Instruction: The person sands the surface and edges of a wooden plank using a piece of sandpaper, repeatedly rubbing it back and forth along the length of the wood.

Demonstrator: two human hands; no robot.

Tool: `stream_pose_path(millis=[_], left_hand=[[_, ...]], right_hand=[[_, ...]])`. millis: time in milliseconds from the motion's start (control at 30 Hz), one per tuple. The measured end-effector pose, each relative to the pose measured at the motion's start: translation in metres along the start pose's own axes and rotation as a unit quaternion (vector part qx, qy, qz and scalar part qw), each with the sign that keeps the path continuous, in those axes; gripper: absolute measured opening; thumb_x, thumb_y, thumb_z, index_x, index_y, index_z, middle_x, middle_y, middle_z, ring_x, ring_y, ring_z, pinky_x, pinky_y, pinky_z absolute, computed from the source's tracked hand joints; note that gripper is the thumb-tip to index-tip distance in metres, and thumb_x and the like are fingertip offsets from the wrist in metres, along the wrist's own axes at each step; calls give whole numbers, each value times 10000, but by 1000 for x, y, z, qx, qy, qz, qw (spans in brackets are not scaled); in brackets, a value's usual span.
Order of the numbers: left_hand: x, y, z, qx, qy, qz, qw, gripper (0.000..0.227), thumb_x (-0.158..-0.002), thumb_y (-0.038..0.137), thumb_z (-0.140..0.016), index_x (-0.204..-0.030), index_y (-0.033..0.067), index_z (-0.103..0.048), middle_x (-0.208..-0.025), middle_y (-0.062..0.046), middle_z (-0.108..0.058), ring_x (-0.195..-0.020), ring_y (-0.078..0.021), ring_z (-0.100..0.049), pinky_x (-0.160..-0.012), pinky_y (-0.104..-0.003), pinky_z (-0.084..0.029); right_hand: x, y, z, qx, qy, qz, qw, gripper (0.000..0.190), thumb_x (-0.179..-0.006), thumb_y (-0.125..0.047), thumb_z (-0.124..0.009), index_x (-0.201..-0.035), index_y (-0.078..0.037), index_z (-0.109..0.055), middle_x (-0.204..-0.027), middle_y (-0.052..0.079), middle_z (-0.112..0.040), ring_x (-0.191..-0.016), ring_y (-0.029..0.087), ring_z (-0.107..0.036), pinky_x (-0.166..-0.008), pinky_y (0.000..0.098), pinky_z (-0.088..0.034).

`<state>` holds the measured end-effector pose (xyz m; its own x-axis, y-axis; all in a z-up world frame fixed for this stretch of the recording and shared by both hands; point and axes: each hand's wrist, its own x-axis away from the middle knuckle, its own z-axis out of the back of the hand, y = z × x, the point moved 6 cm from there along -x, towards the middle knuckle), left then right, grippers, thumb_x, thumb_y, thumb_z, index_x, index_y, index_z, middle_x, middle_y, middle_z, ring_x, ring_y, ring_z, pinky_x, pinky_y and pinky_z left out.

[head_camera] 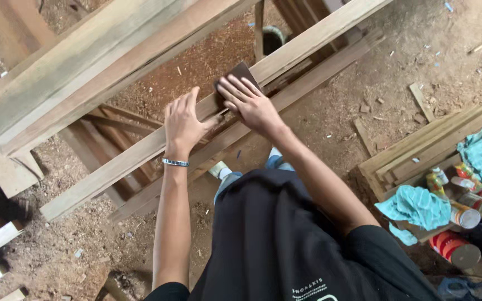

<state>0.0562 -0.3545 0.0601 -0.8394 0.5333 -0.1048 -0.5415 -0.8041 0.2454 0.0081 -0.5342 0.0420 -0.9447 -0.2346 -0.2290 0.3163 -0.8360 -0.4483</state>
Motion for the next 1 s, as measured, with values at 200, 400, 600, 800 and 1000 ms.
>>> stream_pose_path(millis=[200,400,600,800,1000], left_hand=[[-4,13,-12,-68,36,54,996,937,-748,956,-452,-1001,85,-689,-821,-93,-718,-676,-225,-678,-637,-408,-549],[0,12,-15,-96,96,37,990,879,-809,966,-485,-804,102,-643,-705,-67,-673,-599,-181,-646,-602,-345,-547],[1,19,-4,-83,112,44,989,896,-812,970,-532,-801,80,-631,-704,-58,-661,-607,-183,-652,-608,-335,-550],[-2,16,-11,-66,98,46,992,902,-786,955,-541,-837,63,-663,-723,-78,-674,-606,-199,-657,-606,-356,-560],[2,17,0,-70,104,48,991,904,-767,949,-527,-878,65,-678,-833,-99,-713,-762,-240,-699,-691,-395,-565]], right_hand=[[40,159,83,48,91,-67,992,360,-1132,-106,-412,-1447,-59,-580,-1574,103,-476,-1505,269,-419,-1310,415,-257],[2,212,81,183,36,-148,971,309,-1144,-124,-349,-1259,2,-606,-1554,206,-457,-1487,347,-422,-1262,453,-269],[-7,67,22,-246,-76,-127,958,564,-1132,-303,-262,-1610,-15,-185,-1695,191,-199,-1562,281,-154,-1277,416,-62],[32,87,37,-49,-266,-110,956,490,-1049,-255,-355,-1537,-221,-386,-1661,-24,-263,-1527,185,-192,-1263,371,-100],[48,196,99,86,56,-149,983,429,-1179,-175,-310,-1596,-111,-388,-1683,-11,-292,-1603,194,-242,-1350,410,-168]])
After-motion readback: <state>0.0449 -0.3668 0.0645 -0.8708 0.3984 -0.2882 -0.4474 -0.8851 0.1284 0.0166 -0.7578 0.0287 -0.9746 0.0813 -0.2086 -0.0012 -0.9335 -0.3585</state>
